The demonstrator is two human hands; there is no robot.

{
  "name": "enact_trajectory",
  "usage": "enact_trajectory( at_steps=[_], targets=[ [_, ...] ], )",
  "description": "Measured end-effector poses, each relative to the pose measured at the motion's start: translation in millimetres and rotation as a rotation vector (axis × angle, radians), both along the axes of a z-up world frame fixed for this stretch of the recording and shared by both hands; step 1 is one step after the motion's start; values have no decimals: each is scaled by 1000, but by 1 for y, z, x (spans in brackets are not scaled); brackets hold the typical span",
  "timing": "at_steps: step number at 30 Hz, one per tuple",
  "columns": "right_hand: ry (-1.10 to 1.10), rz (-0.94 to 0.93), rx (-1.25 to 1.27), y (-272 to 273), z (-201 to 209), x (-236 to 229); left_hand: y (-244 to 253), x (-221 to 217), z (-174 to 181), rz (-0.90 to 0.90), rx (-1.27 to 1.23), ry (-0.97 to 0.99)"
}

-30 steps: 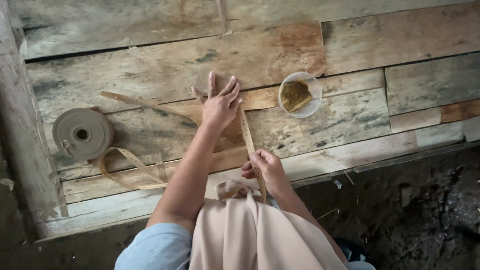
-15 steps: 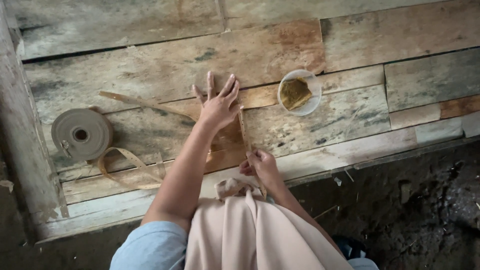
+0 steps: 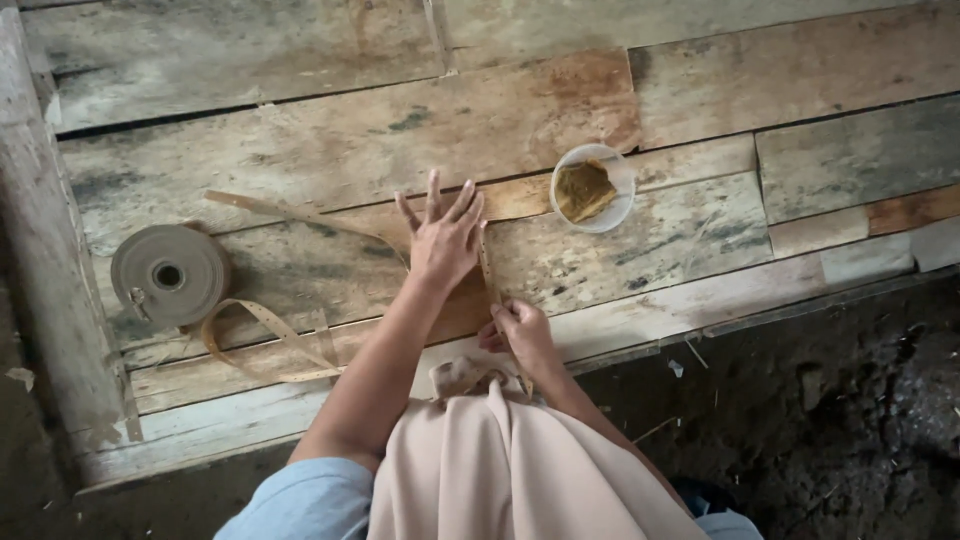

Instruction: Applying glue to veneer tape strips and attaching them to a wooden surface.

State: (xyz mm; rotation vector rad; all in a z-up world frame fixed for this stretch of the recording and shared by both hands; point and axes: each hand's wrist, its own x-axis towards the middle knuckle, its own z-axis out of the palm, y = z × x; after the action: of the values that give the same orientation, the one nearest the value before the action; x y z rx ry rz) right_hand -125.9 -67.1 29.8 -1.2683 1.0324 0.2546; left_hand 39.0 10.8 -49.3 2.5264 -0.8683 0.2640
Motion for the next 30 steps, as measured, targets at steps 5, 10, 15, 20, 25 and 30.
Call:
enact_trajectory(
  at_steps=[5, 10, 15, 20, 25, 30],
  targets=[
    [-13, -1, 4, -1, -16, -6, 4, -7, 8, -44, 80, 188],
    [-23, -2, -9, -1, -17, -6, 3, -22, 5, -12, 56, 114],
    [9, -9, -32, -2, -18, -5, 7, -23, 35, -27, 209, 378],
    [30, 58, -128, 5, 6, 3, 7, -23, 34, -96, 341, 513],
    [27, 110, -209, 11, 14, 6, 15, -36, 28, -119, 261, 407],
    [29, 177, -199, 10, 4, -7, 18, -55, -13, -28, 47, 3]
  ],
)
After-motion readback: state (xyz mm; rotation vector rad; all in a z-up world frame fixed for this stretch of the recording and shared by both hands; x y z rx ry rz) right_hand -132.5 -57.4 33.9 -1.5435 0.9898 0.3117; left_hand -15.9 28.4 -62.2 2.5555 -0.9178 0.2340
